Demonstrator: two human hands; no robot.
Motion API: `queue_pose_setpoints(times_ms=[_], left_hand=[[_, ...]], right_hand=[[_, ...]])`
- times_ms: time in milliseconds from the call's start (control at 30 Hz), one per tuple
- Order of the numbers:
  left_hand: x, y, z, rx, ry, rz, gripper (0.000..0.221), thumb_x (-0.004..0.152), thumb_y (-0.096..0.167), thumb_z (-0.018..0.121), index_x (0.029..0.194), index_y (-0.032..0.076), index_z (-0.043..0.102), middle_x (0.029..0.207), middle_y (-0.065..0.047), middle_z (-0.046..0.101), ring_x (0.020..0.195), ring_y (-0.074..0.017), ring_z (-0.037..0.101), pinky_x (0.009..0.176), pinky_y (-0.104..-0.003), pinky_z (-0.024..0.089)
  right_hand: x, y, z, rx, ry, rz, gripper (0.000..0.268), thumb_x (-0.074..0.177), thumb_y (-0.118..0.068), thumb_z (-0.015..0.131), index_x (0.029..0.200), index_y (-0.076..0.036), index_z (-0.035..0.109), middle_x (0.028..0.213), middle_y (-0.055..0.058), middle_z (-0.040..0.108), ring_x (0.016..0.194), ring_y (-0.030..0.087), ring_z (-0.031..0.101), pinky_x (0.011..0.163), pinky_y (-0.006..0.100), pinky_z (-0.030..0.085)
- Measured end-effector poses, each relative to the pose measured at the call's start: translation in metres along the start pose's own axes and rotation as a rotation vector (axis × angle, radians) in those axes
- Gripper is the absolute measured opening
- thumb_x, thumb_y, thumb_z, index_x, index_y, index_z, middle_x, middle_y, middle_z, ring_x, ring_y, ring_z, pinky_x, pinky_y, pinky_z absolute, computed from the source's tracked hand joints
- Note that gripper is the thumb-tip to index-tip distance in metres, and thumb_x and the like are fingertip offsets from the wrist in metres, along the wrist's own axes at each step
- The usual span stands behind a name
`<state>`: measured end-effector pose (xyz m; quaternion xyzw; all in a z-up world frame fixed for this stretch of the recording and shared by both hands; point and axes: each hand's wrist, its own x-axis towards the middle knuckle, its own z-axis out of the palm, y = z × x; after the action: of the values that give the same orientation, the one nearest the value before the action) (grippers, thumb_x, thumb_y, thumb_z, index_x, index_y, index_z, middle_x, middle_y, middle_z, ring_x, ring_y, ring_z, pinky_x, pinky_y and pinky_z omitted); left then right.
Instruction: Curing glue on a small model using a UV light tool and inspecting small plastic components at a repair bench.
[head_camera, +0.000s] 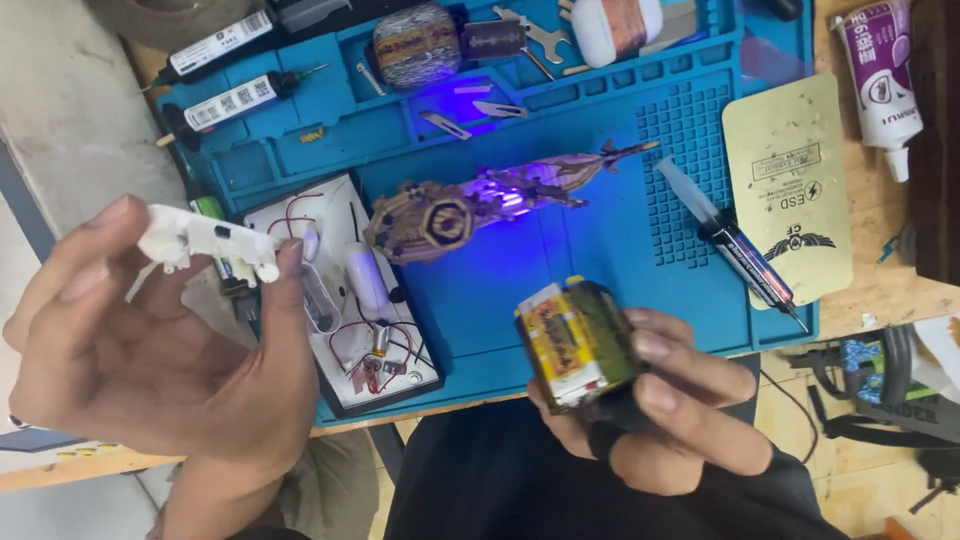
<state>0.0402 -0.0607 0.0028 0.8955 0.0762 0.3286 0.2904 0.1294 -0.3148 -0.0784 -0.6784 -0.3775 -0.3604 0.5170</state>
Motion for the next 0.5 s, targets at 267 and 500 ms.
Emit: queue_pose_setpoints(times_ms=[267, 500], left_hand=[[0.0, 0.013, 0.014, 0.087, 0.003, 0.001, 0.088, 0.107, -0.022, 0.089, 0.158, 0.015, 0.027, 0.156, -0.031, 0.041, 0.149, -0.0448, 0.047, 0.113, -0.051, 0.06], [0.005, 0.026, 0.026, 0.157, 0.022, -0.025, 0.086, 0.109, -0.028, 0.081, 0.157, 0.018, 0.025, 0.156, -0.03, 0.04, 0.148, -0.0459, 0.043, 0.122, -0.056, 0.049]], right_hand=[[-0.003, -0.004, 0.0, -0.053, 0.099, 0.148, 0.048, 0.089, -0.019, 0.09, 0.112, -0.016, 0.048, 0.132, -0.004, 0.046, 0.111, 0.019, 0.055, 0.092, 0.04, 0.069], [0.004, -0.009, 0.012, -0.055, 0.222, 0.203, 0.043, 0.09, -0.018, 0.087, 0.1, -0.022, 0.046, 0.127, -0.005, 0.051, 0.105, 0.018, 0.057, 0.092, 0.037, 0.068]])
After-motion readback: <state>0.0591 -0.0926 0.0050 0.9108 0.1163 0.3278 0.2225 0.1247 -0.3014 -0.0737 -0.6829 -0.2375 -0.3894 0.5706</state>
